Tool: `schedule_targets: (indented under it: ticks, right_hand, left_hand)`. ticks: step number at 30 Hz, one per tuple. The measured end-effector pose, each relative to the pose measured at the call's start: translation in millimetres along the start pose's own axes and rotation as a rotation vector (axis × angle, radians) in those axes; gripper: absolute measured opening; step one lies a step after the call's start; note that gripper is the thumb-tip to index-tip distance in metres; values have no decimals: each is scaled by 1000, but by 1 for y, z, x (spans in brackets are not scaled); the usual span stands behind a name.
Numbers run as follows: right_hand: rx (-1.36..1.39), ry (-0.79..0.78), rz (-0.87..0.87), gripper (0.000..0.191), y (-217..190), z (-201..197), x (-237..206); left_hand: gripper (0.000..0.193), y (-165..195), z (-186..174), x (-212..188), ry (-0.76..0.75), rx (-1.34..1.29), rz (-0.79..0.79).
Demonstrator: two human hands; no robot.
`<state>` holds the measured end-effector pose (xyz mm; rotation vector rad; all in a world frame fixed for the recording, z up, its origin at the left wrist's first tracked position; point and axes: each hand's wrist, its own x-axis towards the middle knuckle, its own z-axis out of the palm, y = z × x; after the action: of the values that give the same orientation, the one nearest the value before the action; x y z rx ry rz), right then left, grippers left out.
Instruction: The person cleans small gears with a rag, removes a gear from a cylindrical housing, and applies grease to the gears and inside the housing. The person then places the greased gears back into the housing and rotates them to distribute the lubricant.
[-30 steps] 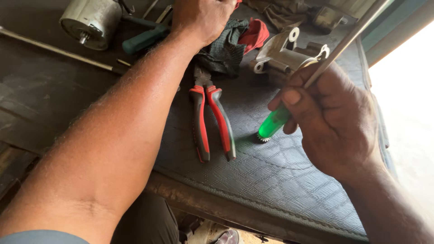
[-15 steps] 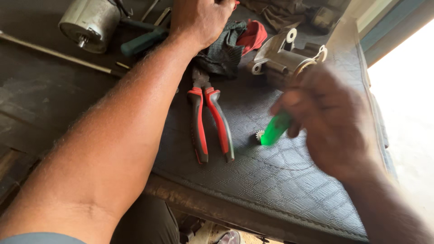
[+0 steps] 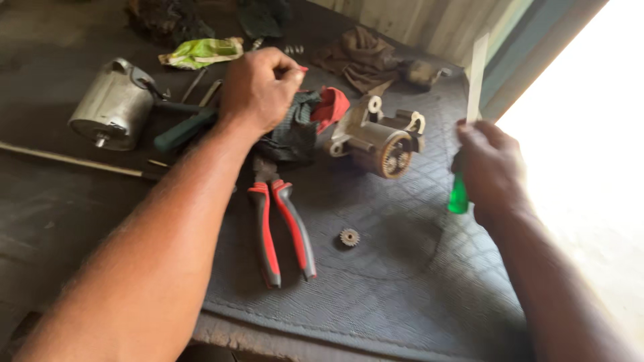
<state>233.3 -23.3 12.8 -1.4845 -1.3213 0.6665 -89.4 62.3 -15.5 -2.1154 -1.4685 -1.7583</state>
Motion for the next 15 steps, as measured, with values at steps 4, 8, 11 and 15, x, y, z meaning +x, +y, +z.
schedule_targets:
  ticks: [4,8,11,15]
  right_hand:
    - [-582,-6,70,41,5,7,1]
    - [-790,-86,0,43,-6,12,-4]
    - [-810,-145,41,42,-9,12,-5]
    - [-721,-161,4,41,-6,9,-4]
  left_hand:
    - [15,-1,-10,-2,-28,114,-122]
    - [31,3,-23,-7,-215,375,-189]
    - [56,6,-31,-8,-435,446,-284]
    - [60,9,-39,-4,-536,312,-280]
